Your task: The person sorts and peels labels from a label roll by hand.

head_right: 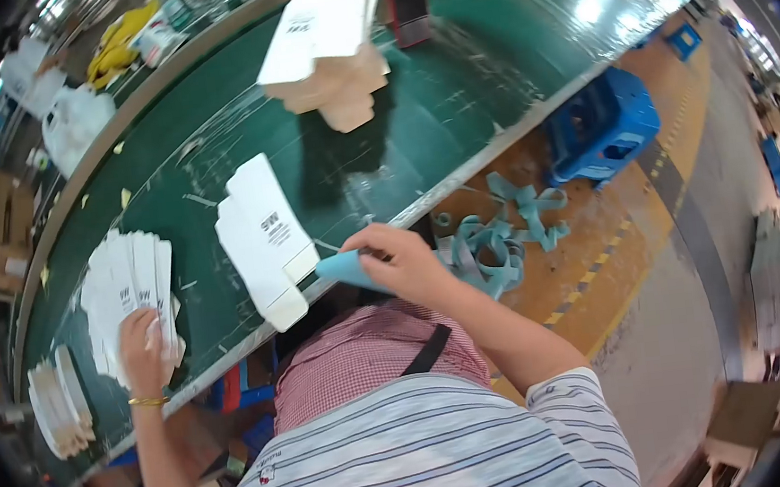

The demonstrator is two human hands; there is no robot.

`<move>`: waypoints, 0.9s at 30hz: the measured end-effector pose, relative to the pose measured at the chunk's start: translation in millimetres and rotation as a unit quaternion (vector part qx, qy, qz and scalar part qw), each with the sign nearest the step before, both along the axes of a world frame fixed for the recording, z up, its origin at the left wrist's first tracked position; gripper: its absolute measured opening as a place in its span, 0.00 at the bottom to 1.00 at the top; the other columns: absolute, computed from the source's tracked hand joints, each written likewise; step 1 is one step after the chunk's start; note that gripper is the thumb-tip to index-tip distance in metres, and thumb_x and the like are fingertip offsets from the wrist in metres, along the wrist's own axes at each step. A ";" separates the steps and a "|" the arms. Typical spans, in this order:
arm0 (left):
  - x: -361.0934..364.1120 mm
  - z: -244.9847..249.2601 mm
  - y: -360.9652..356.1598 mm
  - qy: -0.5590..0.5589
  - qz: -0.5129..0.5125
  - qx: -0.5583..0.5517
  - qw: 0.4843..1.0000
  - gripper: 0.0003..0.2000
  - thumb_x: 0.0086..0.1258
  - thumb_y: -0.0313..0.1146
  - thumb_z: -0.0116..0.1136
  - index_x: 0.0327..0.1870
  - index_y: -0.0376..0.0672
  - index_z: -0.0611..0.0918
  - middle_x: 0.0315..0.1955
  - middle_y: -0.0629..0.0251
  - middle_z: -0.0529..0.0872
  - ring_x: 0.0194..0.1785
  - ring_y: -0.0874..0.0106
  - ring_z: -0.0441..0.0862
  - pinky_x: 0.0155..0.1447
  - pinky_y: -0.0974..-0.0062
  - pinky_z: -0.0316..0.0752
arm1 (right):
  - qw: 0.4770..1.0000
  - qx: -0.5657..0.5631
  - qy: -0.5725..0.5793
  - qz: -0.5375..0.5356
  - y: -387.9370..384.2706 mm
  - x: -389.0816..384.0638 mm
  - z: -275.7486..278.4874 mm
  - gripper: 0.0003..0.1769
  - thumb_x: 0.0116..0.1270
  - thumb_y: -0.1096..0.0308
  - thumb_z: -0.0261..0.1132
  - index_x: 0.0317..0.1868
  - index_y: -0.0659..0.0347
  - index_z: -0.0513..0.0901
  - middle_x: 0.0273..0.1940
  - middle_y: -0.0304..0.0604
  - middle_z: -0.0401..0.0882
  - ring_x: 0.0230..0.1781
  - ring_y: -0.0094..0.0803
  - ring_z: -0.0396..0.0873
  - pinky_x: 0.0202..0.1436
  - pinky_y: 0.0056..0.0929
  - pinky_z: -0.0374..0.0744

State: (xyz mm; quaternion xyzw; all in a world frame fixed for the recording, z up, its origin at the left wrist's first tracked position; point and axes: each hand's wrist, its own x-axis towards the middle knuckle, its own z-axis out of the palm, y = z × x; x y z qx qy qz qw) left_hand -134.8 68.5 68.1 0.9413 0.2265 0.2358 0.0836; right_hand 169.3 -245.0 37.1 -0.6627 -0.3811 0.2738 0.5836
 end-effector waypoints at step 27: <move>223.0 -27.2 -209.6 -0.001 -0.244 -0.718 0.651 0.16 0.67 0.20 0.61 0.54 0.36 0.73 0.48 0.64 0.83 0.54 0.75 0.80 0.61 0.77 0.75 | 0.950 0.219 -0.127 -0.182 -14.4 45.4 94.8 0.12 0.69 0.81 0.57 0.48 0.61 0.83 0.41 0.33 0.80 0.38 0.15 0.75 0.41 0.16 0.75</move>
